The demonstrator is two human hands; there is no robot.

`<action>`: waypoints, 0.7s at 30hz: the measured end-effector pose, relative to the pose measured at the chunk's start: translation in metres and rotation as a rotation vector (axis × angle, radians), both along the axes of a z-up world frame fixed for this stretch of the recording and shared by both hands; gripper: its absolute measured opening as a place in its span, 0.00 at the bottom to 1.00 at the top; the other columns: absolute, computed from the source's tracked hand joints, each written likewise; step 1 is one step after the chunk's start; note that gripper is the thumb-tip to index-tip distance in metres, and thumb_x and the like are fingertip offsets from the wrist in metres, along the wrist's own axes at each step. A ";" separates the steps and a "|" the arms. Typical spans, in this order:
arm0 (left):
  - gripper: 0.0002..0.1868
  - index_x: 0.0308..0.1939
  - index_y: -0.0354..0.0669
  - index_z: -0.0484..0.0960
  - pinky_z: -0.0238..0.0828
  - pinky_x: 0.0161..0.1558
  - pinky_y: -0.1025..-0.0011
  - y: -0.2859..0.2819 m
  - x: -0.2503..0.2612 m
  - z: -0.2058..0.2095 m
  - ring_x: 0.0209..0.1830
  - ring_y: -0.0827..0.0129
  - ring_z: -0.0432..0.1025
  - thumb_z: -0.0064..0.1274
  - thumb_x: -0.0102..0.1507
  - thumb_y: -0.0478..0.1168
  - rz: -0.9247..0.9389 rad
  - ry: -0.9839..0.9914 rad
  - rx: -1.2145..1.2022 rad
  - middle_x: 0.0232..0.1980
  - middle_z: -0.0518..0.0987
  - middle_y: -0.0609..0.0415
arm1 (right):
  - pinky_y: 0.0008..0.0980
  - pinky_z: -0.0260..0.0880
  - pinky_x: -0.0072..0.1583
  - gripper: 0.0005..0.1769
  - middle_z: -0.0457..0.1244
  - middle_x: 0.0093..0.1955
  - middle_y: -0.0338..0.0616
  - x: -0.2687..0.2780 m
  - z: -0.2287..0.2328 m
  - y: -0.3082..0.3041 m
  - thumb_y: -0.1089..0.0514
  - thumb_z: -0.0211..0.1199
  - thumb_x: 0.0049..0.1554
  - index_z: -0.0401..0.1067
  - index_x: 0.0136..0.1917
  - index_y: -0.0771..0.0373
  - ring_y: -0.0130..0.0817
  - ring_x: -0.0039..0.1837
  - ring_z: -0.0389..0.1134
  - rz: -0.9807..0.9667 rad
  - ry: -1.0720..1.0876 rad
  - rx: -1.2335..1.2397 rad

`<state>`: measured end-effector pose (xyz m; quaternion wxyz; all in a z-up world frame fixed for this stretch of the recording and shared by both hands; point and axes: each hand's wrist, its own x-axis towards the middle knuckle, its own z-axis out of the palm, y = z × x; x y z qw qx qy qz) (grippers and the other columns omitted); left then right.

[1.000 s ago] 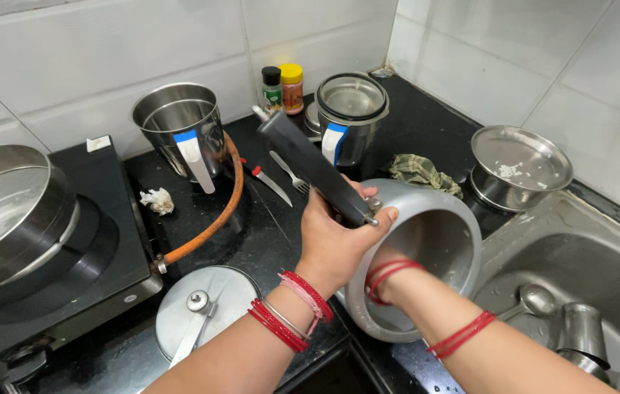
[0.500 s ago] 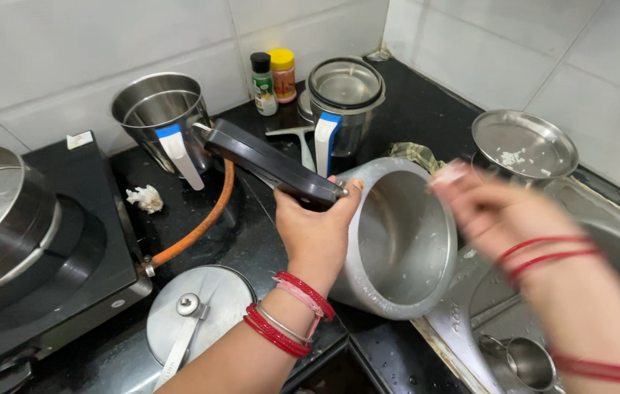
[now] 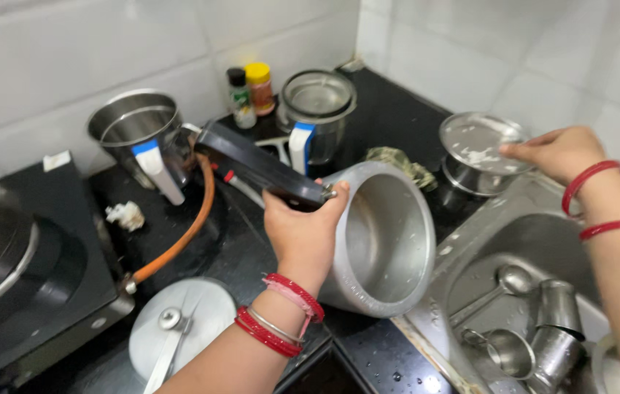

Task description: The person washes a pressure cooker at the kitchen sink, scrubbing its interior by hand and with a scrub sponge, rinsing it under running tap water, and scrubbing the outer body. The cooker lid and other utensils sit on the counter nearby.

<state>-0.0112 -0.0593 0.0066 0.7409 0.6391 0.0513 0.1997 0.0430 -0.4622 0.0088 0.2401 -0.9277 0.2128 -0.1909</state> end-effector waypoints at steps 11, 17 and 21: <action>0.31 0.45 0.37 0.74 0.74 0.45 0.72 -0.129 -0.035 0.011 0.38 0.72 0.75 0.75 0.46 0.41 -0.186 0.009 -0.086 0.40 0.81 0.56 | 0.36 0.76 0.58 0.34 0.75 0.55 0.36 -0.196 0.038 0.111 0.45 0.69 0.47 0.76 0.66 0.55 0.29 0.56 0.76 0.447 0.158 0.532; 0.36 0.53 0.36 0.71 0.72 0.50 0.73 -0.236 -0.085 0.027 0.45 0.71 0.74 0.74 0.46 0.37 -0.361 0.093 -0.276 0.49 0.79 0.54 | 0.39 0.71 0.54 0.28 0.71 0.46 0.54 -0.267 0.046 0.108 0.54 0.78 0.42 0.75 0.54 0.65 0.44 0.51 0.73 0.188 0.230 0.119; 0.30 0.56 0.37 0.69 0.70 0.53 0.61 -0.252 -0.113 0.023 0.50 0.63 0.73 0.65 0.52 0.35 -0.786 0.038 -0.431 0.51 0.77 0.49 | 0.40 0.73 0.50 0.19 0.72 0.40 0.54 -0.309 0.045 0.070 0.62 0.72 0.43 0.75 0.49 0.65 0.41 0.45 0.77 0.032 0.146 0.328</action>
